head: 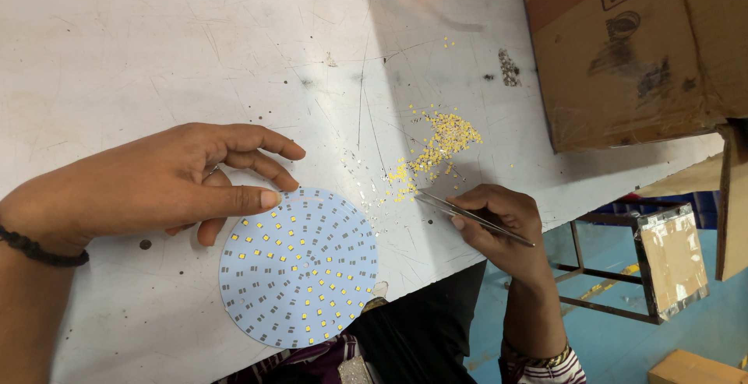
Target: The person uses tweezers to pick up small yellow LED chips from a pile on the table and places them one by one onto designated spots on a circular LED board. The person repeats this process throughout the clip, filling more spots on the board.
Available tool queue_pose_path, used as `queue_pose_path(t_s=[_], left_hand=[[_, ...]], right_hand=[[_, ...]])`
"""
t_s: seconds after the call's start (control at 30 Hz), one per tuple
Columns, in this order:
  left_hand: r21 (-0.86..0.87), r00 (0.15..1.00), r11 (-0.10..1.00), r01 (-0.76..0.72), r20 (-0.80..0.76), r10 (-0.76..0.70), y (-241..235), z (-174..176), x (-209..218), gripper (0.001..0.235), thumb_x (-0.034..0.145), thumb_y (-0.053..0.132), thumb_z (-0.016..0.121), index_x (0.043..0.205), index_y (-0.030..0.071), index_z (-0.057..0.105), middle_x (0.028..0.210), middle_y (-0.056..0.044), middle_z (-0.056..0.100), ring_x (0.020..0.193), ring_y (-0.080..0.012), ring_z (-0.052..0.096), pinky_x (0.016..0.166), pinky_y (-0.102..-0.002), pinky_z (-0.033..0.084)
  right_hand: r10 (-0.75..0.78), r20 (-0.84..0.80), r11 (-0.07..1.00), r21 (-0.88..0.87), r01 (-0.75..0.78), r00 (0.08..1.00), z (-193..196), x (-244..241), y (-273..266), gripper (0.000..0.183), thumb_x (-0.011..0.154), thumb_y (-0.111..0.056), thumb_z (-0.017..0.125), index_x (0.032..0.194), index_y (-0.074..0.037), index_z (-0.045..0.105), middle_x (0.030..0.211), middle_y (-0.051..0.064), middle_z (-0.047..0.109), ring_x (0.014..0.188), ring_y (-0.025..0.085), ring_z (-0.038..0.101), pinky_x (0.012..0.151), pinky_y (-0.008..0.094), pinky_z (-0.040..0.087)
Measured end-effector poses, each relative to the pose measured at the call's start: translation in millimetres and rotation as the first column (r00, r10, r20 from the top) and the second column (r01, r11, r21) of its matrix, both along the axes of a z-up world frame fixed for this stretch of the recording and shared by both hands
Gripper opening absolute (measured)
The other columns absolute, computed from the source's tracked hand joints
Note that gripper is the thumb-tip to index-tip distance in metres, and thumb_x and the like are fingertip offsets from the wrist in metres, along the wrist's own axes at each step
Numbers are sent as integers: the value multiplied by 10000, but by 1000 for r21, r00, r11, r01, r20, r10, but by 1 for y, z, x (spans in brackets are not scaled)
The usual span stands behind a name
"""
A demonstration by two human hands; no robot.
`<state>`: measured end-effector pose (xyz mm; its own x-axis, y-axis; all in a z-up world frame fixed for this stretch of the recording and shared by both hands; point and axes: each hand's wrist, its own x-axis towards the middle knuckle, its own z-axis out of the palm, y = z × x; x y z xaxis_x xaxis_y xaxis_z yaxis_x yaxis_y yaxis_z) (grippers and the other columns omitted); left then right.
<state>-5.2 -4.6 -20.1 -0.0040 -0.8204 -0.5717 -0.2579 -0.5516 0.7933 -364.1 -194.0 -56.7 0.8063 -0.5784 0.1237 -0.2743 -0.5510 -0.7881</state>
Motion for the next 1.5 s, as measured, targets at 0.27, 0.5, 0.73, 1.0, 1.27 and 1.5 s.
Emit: queue_pose_path(t_s=[0.27, 0.5, 0.73, 1.0, 1.27, 1.5], left_hand=[[36, 999, 999, -13, 30, 12, 0, 1, -2, 660, 796, 444, 780, 1406, 267, 598, 1150, 10, 760, 354, -162, 605, 333, -295, 425], [33, 999, 999, -11, 32, 10, -1, 6, -3, 661, 795, 455, 780, 1402, 264, 599, 1159, 13, 755, 365, -162, 614, 336, -295, 433], [-157, 997, 987, 26, -69, -37, 6, 0, 3, 708, 775, 474, 734, 1405, 192, 581, 1181, -13, 753, 403, -125, 627, 335, -263, 441], [-236, 998, 971, 31, -39, -41, 13, -7, 4, 753, 751, 415, 701, 1424, 122, 538, 1194, -103, 751, 418, -143, 683, 360, -270, 511], [-266, 999, 964, 19, -32, -28, 15, -5, 2, 750, 734, 397, 699, 1415, 114, 559, 1195, -139, 752, 421, -149, 693, 362, -267, 517], [-250, 1000, 968, 0, -11, -3, 15, -5, 1, 752, 733, 418, 730, 1399, 109, 565, 1130, -155, 764, 401, -148, 681, 362, -251, 511]], right_hand=[[-28, -8, 999, -47, 28, 1000, 2, 3, 1, 164, 834, 20, 778, 994, 31, 743, 862, 43, 738, 724, 40, 615, 651, 179, 478], [-13, -9, 1000, -17, 13, 1000, 0, 2, 0, 172, 834, 12, 779, 1001, 33, 744, 872, 53, 744, 736, 48, 632, 657, 183, 493], [77, 54, 991, -116, -71, 996, 0, 5, 12, 107, 855, -55, 779, 935, -2, 731, 824, 48, 725, 677, 85, 642, 592, 210, 487], [419, -19, 905, -73, -419, 908, 11, 44, 49, 134, 761, -65, 753, 852, 24, 713, 728, 81, 712, 578, 129, 641, 523, 261, 474], [544, -55, 839, 26, -543, 837, 20, 76, 55, 174, 822, -99, 778, 936, 21, 726, 786, 98, 737, 656, 162, 727, 572, 269, 543], [646, -12, 757, 135, -639, 763, 23, 86, 36, 166, 874, -45, 772, 1011, 36, 723, 904, 128, 759, 749, 179, 753, 623, 276, 556]])
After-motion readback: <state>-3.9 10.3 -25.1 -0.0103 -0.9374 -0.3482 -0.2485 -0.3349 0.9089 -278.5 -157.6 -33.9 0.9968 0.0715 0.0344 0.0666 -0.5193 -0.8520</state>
